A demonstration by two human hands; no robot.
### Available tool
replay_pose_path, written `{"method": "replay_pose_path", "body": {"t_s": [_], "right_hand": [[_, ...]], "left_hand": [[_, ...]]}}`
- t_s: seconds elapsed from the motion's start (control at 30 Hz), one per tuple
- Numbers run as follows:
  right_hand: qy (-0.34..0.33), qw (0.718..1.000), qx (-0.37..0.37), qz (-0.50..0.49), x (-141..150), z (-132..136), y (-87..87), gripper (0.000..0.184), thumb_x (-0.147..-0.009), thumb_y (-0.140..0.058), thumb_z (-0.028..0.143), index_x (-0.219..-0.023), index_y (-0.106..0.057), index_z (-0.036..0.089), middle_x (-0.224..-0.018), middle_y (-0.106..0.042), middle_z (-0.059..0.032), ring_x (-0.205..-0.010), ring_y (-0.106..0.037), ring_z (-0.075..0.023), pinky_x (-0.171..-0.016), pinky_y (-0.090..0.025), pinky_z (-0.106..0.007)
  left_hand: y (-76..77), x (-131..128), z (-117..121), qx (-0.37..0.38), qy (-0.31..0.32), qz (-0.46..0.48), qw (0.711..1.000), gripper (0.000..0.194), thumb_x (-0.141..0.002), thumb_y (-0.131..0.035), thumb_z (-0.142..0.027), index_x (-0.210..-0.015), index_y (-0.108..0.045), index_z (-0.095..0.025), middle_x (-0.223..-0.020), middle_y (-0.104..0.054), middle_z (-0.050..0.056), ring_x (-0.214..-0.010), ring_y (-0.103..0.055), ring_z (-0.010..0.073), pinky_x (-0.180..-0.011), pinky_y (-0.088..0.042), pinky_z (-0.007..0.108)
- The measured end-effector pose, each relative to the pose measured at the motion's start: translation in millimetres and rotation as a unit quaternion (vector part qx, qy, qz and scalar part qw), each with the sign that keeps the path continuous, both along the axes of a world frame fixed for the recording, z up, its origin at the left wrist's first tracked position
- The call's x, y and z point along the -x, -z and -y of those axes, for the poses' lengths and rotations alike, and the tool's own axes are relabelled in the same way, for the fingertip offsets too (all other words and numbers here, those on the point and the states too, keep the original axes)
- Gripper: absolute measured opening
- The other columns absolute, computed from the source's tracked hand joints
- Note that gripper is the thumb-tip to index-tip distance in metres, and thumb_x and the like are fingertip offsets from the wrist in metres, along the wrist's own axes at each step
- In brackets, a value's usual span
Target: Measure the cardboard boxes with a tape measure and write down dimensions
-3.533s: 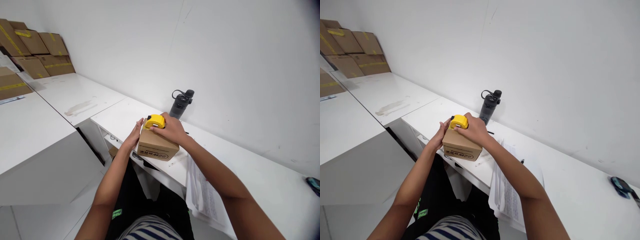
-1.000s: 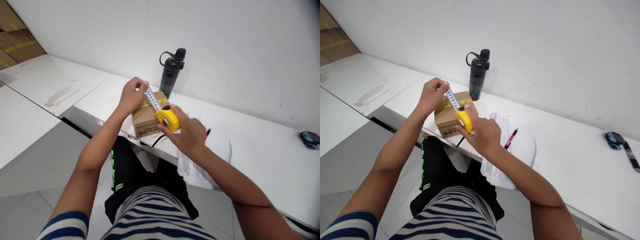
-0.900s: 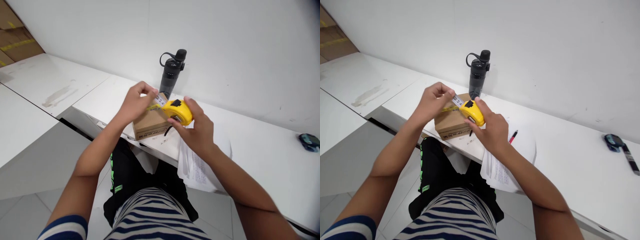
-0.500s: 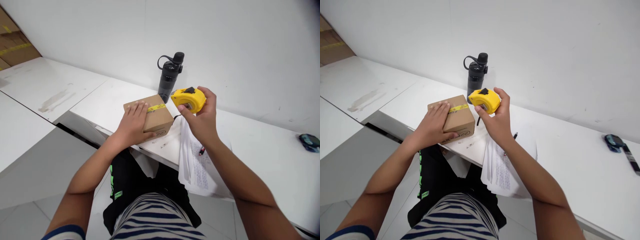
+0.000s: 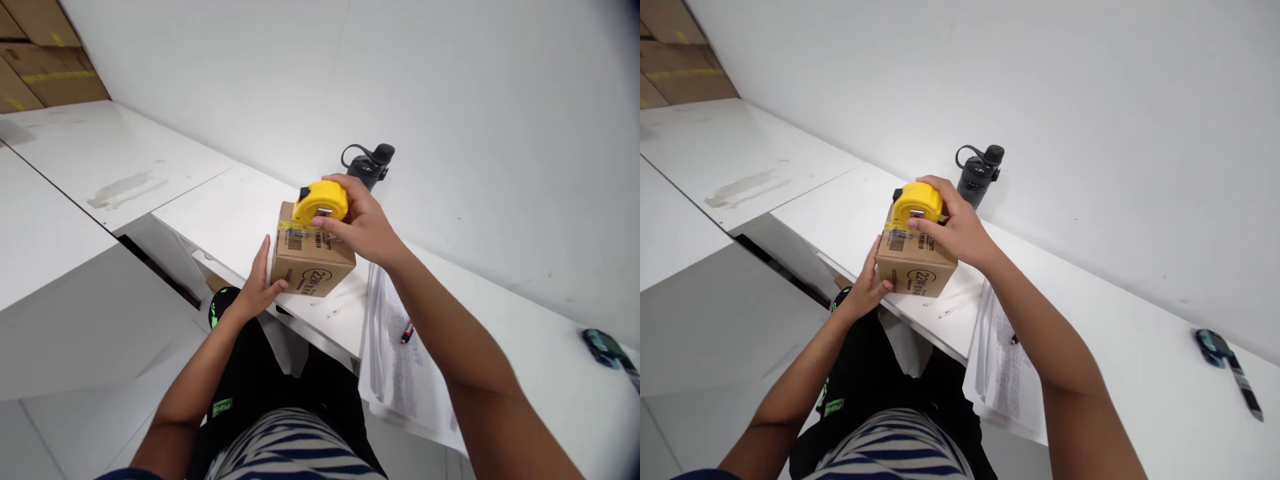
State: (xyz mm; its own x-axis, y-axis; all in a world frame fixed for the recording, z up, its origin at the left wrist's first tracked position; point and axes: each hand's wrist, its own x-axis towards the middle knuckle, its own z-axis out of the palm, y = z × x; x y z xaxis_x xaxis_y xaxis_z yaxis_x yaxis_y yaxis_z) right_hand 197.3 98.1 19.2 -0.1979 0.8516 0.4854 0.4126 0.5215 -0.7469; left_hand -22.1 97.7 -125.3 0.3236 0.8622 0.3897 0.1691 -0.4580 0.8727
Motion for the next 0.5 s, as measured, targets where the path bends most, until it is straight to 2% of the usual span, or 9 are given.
{"method": "replay_pose_path", "body": {"t_s": [0.07,0.1,0.13,0.23,0.33,0.4,0.5], "right_hand": [[-0.026,0.998,-0.006,0.05,7,-10,-2.9,0.056,-0.081,-0.071,0.049,-0.13,-0.047,0.033,-0.133,-0.052,-0.004,-0.115,-0.058,-0.0266,-0.094,-0.054,-0.044],[-0.027,0.998,-0.012,0.063,11,-14,-2.5,0.056,-0.083,-0.068,0.05,-0.131,-0.046,0.033,-0.132,-0.051,-0.0041,-0.116,-0.057,-0.0268,-0.095,-0.053,-0.044],[-0.024,0.997,-0.018,0.07,14,-16,-1.6,0.057,-0.084,-0.066,0.052,-0.133,-0.045,0.033,-0.133,-0.051,-0.0042,-0.118,-0.056,-0.0271,-0.096,-0.052,-0.045],[-0.016,0.996,-0.039,0.074,22,-19,0.0,0.062,-0.085,-0.062,0.06,-0.138,-0.04,0.036,-0.136,-0.046,-0.0038,-0.122,-0.053,-0.0276,-0.1,-0.05,-0.045],[-0.012,0.996,-0.053,0.077,27,-15,-5.6,0.068,-0.084,-0.06,0.065,-0.142,-0.038,0.038,-0.14,-0.043,-0.0038,-0.126,-0.05,-0.0298,-0.101,-0.049,-0.048],[-0.008,0.995,-0.057,0.08,25,-9,-12.2,0.071,-0.082,-0.062,0.065,-0.143,-0.038,0.038,-0.142,-0.043,-0.0039,-0.127,-0.049,-0.0317,-0.101,-0.049,-0.05],[-0.013,0.995,-0.058,0.086,10,5,-19.7,0.071,-0.081,-0.067,0.06,-0.143,-0.041,0.039,-0.143,-0.044,-0.0034,-0.128,-0.048,-0.0332,-0.101,-0.049,-0.052]], "left_hand": [[-21.2,-4,-5,0.031,-0.054,0.093,0.994,0.088,-0.083,-0.022,-0.083,-0.148,-0.031,-0.023,-0.148,-0.046,0.018,-0.137,-0.045,0.0294,-0.109,-0.041,0.044],[-35.5,-4,-9,0.051,-0.081,0.132,0.987,0.084,-0.086,-0.007,-0.079,-0.142,-0.037,-0.023,-0.136,-0.056,0.016,-0.125,-0.055,0.0259,-0.102,-0.046,0.041],[-51.3,-5,-13,0.072,-0.1,0.136,0.983,0.081,-0.088,-0.006,-0.077,-0.135,-0.043,-0.023,-0.121,-0.064,0.013,-0.112,-0.062,0.0231,-0.095,-0.049,0.038],[-99.1,-5,-23,0.1,-0.09,0.055,0.989,0.071,-0.089,-0.02,-0.078,-0.102,-0.061,-0.021,-0.093,-0.068,0.008,-0.089,-0.064,0.0203,-0.081,-0.05,0.032],[-133.1,-8,-22,0.08,-0.076,0.026,0.994,0.068,-0.088,-0.026,-0.077,-0.077,-0.059,-0.019,-0.075,-0.062,0.006,-0.076,-0.06,0.0184,-0.071,-0.047,0.03],[-144.0,-7,-18,0.065,-0.075,0.029,0.995,0.065,-0.088,-0.032,-0.076,-0.067,-0.054,-0.019,-0.065,-0.055,0.004,-0.068,-0.055,0.0159,-0.066,-0.043,0.029],[-143.9,0,-18,0.069,-0.059,0.028,0.995,0.059,-0.084,-0.05,-0.071,-0.058,-0.047,-0.019,-0.057,-0.045,0.0,-0.057,-0.045,0.012,-0.059,-0.037,0.027]]}}
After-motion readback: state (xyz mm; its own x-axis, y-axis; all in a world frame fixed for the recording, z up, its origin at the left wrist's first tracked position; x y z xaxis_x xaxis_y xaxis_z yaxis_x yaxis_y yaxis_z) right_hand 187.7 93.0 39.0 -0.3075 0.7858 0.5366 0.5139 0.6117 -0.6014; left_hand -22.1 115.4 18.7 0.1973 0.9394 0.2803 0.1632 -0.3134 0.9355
